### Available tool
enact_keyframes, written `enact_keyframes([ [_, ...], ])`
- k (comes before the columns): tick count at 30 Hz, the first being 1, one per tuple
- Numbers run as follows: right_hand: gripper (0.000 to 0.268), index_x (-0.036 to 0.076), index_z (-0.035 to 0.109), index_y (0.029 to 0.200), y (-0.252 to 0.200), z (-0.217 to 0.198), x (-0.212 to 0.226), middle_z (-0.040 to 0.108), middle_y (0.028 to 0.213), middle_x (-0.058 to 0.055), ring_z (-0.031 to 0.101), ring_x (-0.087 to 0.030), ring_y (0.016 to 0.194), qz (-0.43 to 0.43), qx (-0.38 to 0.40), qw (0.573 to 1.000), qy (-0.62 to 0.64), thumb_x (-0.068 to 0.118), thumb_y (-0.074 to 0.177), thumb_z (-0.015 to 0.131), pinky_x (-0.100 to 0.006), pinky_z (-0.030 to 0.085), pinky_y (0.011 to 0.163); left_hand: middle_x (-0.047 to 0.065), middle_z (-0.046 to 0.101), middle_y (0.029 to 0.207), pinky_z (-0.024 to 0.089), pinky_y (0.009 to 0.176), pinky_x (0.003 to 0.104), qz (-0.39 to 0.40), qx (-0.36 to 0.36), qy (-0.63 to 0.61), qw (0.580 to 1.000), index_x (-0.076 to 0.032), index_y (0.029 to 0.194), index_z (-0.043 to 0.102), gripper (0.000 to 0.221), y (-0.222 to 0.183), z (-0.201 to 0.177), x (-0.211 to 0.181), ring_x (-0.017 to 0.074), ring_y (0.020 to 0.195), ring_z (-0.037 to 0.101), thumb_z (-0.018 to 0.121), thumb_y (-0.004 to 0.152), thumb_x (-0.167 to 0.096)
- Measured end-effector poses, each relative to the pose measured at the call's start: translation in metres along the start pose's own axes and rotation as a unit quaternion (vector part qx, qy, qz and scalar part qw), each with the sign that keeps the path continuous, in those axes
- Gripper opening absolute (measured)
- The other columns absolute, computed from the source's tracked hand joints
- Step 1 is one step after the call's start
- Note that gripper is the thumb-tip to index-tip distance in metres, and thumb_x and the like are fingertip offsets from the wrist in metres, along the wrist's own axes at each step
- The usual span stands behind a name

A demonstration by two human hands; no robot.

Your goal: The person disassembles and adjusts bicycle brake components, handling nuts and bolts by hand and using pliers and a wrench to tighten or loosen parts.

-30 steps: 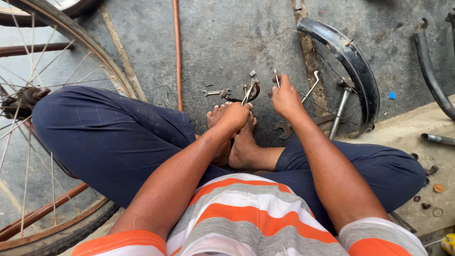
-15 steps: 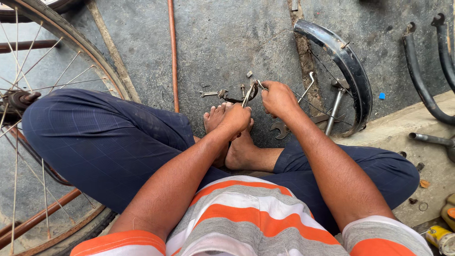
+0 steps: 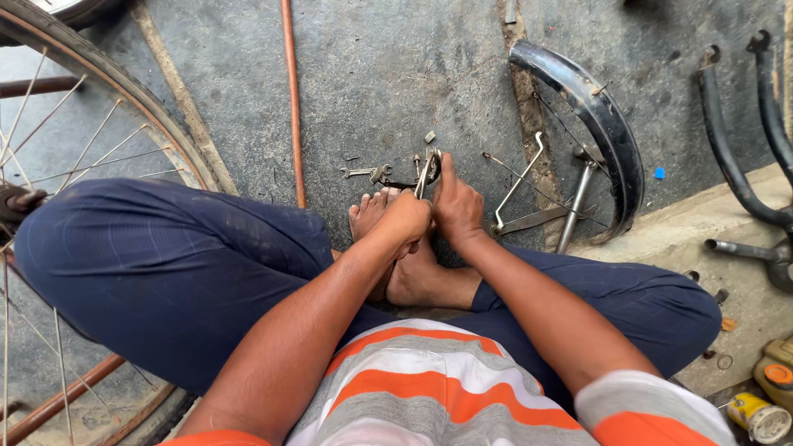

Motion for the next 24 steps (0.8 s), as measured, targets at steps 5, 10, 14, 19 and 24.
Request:
enact_keyframes([
  [5,0.070,0.004,0.028,0.156,0.014,0.022,-0.007,0.067,0.090,-0.015,0.066,-0.037,0.077,-0.090,-0.078,0.993,-0.016,0.004,0.092,0.057,-0.049,0.054,0.067,0.008,0.066,0.118,0.045,0.096,0.050,0.000,-0.012,0.017,1.000,-0.016,0.118,0.066,0.064,0.005,0.004,0.005,0.0300,0.112,0.062,0.074,0.074,-0.062],
  [10,0.055,0.005,0.038,0.147,0.001,0.001,-0.012,0.071,0.101,-0.022,0.069,-0.043,0.087,-0.063,0.001,0.998,-0.026,0.017,0.097,0.057,-0.051,0.055,0.072,0.008,0.067,0.115,0.047,0.094,0.050,0.009,0.008,0.018,1.000,-0.018,0.115,0.068,0.058,0.004,0.005,0.003,0.0296,0.109,0.063,0.072,0.076,-0.061],
  [14,0.049,0.000,0.043,0.141,0.017,0.029,-0.040,0.070,0.100,-0.029,0.068,-0.048,0.094,0.004,0.240,0.971,-0.002,0.027,0.102,0.056,-0.057,0.054,0.083,0.008,0.068,0.113,0.048,0.092,0.049,0.025,0.028,0.006,0.999,-0.018,0.112,0.070,0.053,0.009,0.011,0.004,0.0293,0.107,0.064,0.071,0.078,-0.059],
  [19,0.039,0.003,0.063,0.119,0.054,0.035,-0.053,0.072,0.101,-0.025,0.067,-0.046,0.097,-0.126,0.317,0.939,0.036,0.033,0.093,0.065,-0.055,0.055,0.082,0.007,0.069,0.110,0.050,0.090,0.049,0.037,-0.003,0.018,0.999,-0.020,0.109,0.071,0.048,0.007,0.022,0.017,0.0289,0.104,0.066,0.069,0.080,-0.058],
  [24,0.023,0.014,0.074,0.106,0.103,0.038,-0.046,0.075,0.099,-0.016,0.071,-0.038,0.093,-0.146,0.422,0.886,-0.122,0.032,0.093,0.066,-0.050,0.057,0.082,0.007,0.070,0.108,0.051,0.087,0.048,0.052,-0.130,0.056,0.988,-0.021,0.106,0.073,0.043,0.010,0.040,0.022,0.0286,0.101,0.067,0.068,0.083,-0.057],
])
Point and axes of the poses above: each hand's wrist, its own y-axis towards the middle knuckle, its own z-axis out of the palm, x = y × z, the point moved 5 cm from there along y, towards the middle knuckle
